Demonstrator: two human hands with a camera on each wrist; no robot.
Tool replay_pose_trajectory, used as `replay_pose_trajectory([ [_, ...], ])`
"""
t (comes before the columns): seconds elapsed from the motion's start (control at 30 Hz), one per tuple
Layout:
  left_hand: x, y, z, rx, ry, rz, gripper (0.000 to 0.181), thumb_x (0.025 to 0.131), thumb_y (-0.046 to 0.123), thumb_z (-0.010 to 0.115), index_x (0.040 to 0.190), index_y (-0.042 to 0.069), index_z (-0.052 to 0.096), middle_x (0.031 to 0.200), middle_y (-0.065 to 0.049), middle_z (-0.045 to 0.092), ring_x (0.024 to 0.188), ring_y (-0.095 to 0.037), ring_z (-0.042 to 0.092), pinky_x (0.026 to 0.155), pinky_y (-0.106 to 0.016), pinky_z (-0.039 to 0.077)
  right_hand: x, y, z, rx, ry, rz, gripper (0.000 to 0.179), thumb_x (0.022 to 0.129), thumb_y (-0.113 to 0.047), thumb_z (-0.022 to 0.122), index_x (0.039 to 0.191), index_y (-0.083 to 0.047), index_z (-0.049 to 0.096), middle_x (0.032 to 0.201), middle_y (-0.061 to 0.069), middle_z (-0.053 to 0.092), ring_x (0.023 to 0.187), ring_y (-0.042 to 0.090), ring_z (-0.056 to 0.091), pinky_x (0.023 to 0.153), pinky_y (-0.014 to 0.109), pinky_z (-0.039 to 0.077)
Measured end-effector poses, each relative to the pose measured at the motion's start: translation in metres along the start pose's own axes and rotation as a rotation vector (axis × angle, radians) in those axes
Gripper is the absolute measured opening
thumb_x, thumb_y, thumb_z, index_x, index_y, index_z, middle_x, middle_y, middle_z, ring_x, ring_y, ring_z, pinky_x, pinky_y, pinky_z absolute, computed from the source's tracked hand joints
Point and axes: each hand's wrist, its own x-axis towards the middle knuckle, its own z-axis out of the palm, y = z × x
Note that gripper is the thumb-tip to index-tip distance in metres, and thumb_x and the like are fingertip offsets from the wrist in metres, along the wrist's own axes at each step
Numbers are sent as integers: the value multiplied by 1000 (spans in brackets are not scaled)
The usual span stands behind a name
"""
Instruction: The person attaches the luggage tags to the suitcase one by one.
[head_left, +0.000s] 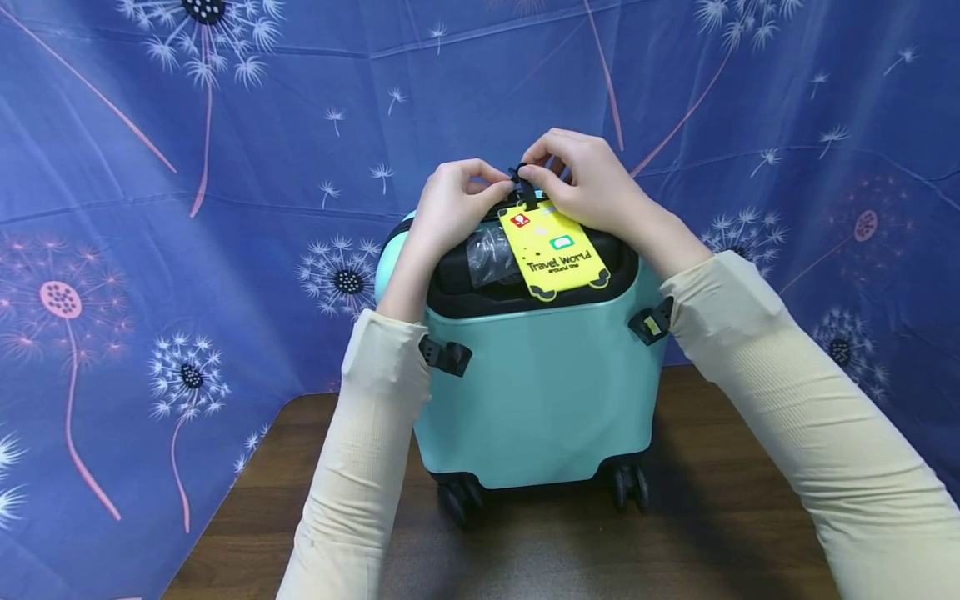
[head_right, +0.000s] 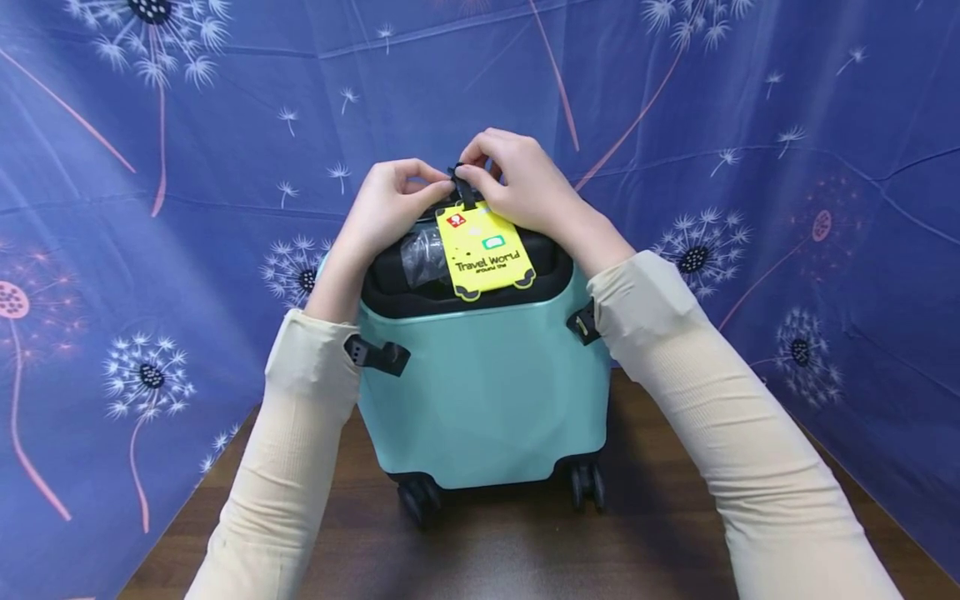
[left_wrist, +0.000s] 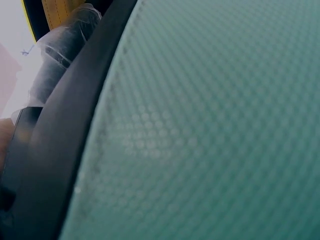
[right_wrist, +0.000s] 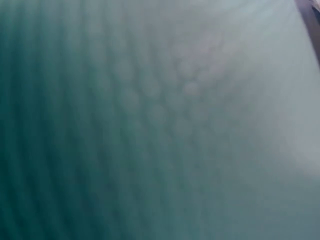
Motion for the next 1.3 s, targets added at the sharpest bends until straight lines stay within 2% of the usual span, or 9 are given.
replay_pose_trajectory([
  [0.33,-1,1,-1,-8,-41,-27,24,91,22,62,112,12,68,105,-5,72,100,-10,66,88,-22,46,0,2,-2,-10,5,29,18,94,-13,55,100,2,63,91,15,61,75,19,55,69,21,41],
  [0.5,-2,1,-1,-39,-61,-38,33,92,21,60,124,14,60,107,-5,71,96,-10,66,81,-20,45,-1,2,-2,3,-3,72,19,93,-14,56,100,0,65,90,14,63,75,20,55,69,19,41],
  [0.67,-3,0,-1,-61,-57,-13,37,94,17,54,131,18,54,97,-4,72,67,-8,62,65,-20,40,-1,2,-3,21,-11,110,19,92,-16,58,99,-1,67,88,14,64,75,17,55,68,17,40],
  [0.77,-4,0,-1,-73,-54,1,36,94,16,51,129,20,56,73,-2,67,46,-8,43,51,-21,32,0,1,-3,33,-19,116,19,92,-17,59,100,-1,67,89,13,64,74,13,54,69,17,40],
  [0.83,-4,1,-1,-76,-53,5,35,93,17,50,127,21,58,63,-1,59,41,-10,32,46,-22,26,0,2,-3,40,-22,116,20,92,-18,59,100,-2,67,90,11,64,75,12,54,70,18,41],
  [0.87,-4,1,-1,-77,-54,4,34,93,18,50,126,21,59,63,0,58,41,-11,30,46,-22,25,0,2,-3,44,-23,116,20,92,-18,59,101,-2,67,90,11,63,75,11,53,70,18,41],
  [0.97,-5,2,-1,-77,-66,-11,32,93,28,54,124,21,60,77,-1,68,53,-7,48,53,-21,36,0,2,-4,51,-20,118,20,92,-19,60,102,-4,67,91,9,64,75,11,53,71,20,41],
  [1.1,-4,3,-1,-78,-91,-48,42,87,41,64,124,21,59,104,-1,71,88,-5,64,76,-23,47,0,2,-4,60,-16,126,21,92,-20,61,103,-5,68,91,8,63,75,10,53,70,21,41],
  [1.3,-4,2,0,-62,-83,-15,45,85,40,67,125,22,57,101,-2,72,91,-7,66,79,-25,47,0,2,-5,84,11,113,19,90,-19,64,102,-6,71,89,5,61,74,5,51,70,19,40],
])
